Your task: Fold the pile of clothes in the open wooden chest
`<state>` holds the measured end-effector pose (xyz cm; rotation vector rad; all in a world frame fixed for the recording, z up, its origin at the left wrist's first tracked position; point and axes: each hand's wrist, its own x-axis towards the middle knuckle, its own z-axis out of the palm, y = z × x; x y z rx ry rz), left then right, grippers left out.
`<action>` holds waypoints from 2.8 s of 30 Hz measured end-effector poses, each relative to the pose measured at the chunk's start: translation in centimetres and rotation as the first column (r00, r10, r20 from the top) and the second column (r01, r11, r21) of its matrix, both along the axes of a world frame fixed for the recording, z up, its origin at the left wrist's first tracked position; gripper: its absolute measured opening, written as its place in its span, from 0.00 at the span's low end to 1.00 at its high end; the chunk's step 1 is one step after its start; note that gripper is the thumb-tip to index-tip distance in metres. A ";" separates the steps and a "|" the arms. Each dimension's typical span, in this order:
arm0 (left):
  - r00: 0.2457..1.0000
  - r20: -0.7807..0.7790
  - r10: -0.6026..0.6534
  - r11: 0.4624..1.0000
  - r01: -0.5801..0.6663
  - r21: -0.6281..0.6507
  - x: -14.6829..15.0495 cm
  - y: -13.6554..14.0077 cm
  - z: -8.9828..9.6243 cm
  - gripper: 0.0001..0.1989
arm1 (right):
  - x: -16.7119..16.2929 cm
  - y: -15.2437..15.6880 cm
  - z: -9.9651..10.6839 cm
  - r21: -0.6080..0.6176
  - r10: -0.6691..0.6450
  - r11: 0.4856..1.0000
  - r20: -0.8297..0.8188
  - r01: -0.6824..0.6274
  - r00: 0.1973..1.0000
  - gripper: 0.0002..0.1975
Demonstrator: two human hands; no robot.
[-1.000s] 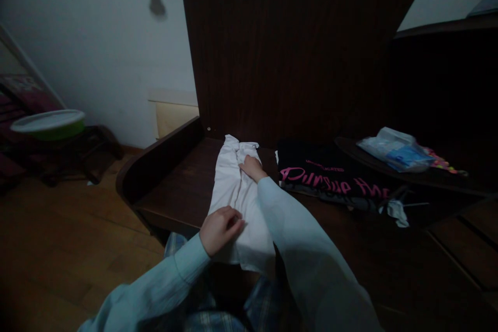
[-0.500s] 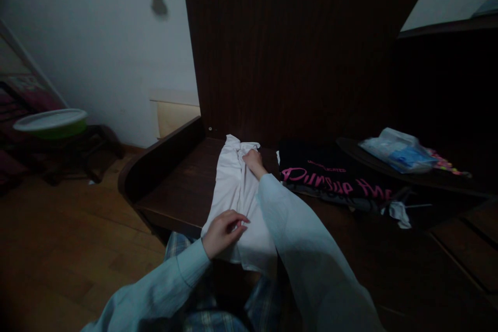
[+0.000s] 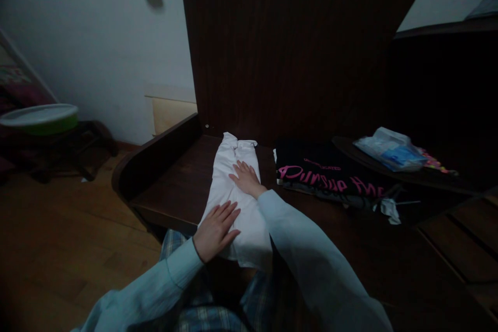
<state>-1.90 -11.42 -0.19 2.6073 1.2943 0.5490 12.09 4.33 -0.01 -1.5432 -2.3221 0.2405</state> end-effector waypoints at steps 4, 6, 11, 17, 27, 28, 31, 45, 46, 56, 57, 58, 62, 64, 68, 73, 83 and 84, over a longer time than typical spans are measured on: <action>0.990 -0.118 -0.082 0.996 0.076 -0.051 -0.5 0.4 1.2 0.26 | -0.3 -1.3 -0.7 -0.096 -0.013 0.995 0.129 0.025 0.992 0.30; 0.982 -0.130 -0.138 0.989 0.128 -0.079 -0.8 0.9 2.3 0.22 | -0.5 -1.9 -0.5 -0.107 -0.014 0.994 0.146 0.030 0.989 0.33; 0.991 -0.060 -0.120 0.992 0.118 -0.037 -1.3 2.0 3.4 0.16 | -0.5 -3.5 -0.1 -0.102 0.012 0.995 0.151 0.003 0.988 0.37; 0.990 -0.072 -0.124 0.992 0.125 0.000 -1.8 2.9 0.7 0.21 | -0.4 -3.0 0.0 -0.133 -0.010 0.990 0.186 0.036 0.982 0.37; 0.975 0.031 -0.220 0.975 0.221 -0.031 -2.4 3.5 1.9 0.18 | 0.4 1.2 0.3 -0.149 -0.038 0.987 0.192 0.068 0.981 0.34; 0.967 0.030 -0.252 0.967 0.253 -0.040 -2.4 3.2 2.1 0.18 | 0.5 1.5 0.3 -0.151 -0.046 0.986 0.193 0.076 0.980 0.34; 0.940 0.011 -0.340 0.939 0.340 -0.058 -2.4 2.1 2.2 0.23 | 0.7 2.4 0.3 -0.156 -0.077 0.982 0.196 0.109 0.978 0.34; 0.954 -0.099 -0.284 0.927 0.300 0.225 -2.9 -1.6 -3.1 0.22 | 0.9 2.8 0.3 -0.138 -0.104 0.982 0.159 0.126 0.982 0.38; 0.953 -0.076 -0.293 0.926 0.303 0.227 -2.9 -1.5 -3.1 0.20 | 0.9 2.8 0.3 -0.138 -0.106 0.982 0.152 0.127 0.983 0.38; 0.950 0.182 -0.254 0.956 0.219 0.193 -3.4 -1.7 -2.2 0.13 | 0.9 2.1 0.8 -0.086 -0.088 0.993 -0.018 0.086 0.996 0.32; 0.950 0.215 -0.226 0.962 0.183 0.204 -4.0 -1.7 -2.1 0.13 | 1.1 1.5 1.0 -0.045 -0.094 0.995 -0.097 0.090 0.991 0.30; 0.951 0.246 -0.189 0.967 0.136 0.217 -4.7 -1.8 -2.2 0.13 | 1.3 0.6 1.3 -0.008 -0.085 0.996 -0.179 0.085 0.980 0.27; 0.962 0.269 -0.052 0.966 -0.020 0.259 -8.0 -1.9 -2.9 0.16 | 3.7 -6.0 1.8 0.084 0.089 0.995 -0.383 -0.062 0.920 0.18; 0.979 0.198 -0.043 0.961 -0.014 0.278 -9.2 -1.8 -3.4 0.20 | 5.4 -10.6 1.6 0.067 0.109 0.994 -0.376 -0.091 0.920 0.15; 0.999 -0.021 -0.038 0.946 0.043 0.321 -9.7 -1.3 -4.2 0.29 | 8.4 -18.4 0.2 0.107 0.269 0.962 -0.192 -0.252 0.944 0.17; 0.992 -0.129 -0.008 0.933 0.053 0.355 -8.9 -0.4 -4.7 0.26 | 10.1 -21.2 -1.8 0.108 0.351 0.923 0.158 -0.370 0.923 0.30; 0.984 -0.027 -0.176 0.924 0.175 0.340 -8.2 -0.7 -4.0 0.17 | 8.7 -20.2 -4.6 0.327 0.312 0.879 0.158 -0.347 0.937 0.21; 0.979 0.008 -0.205 0.927 0.191 0.323 -8.2 -1.1 -3.7 0.17 | 8.9 -20.4 -4.5 0.306 0.349 0.880 0.104 -0.364 0.931 0.19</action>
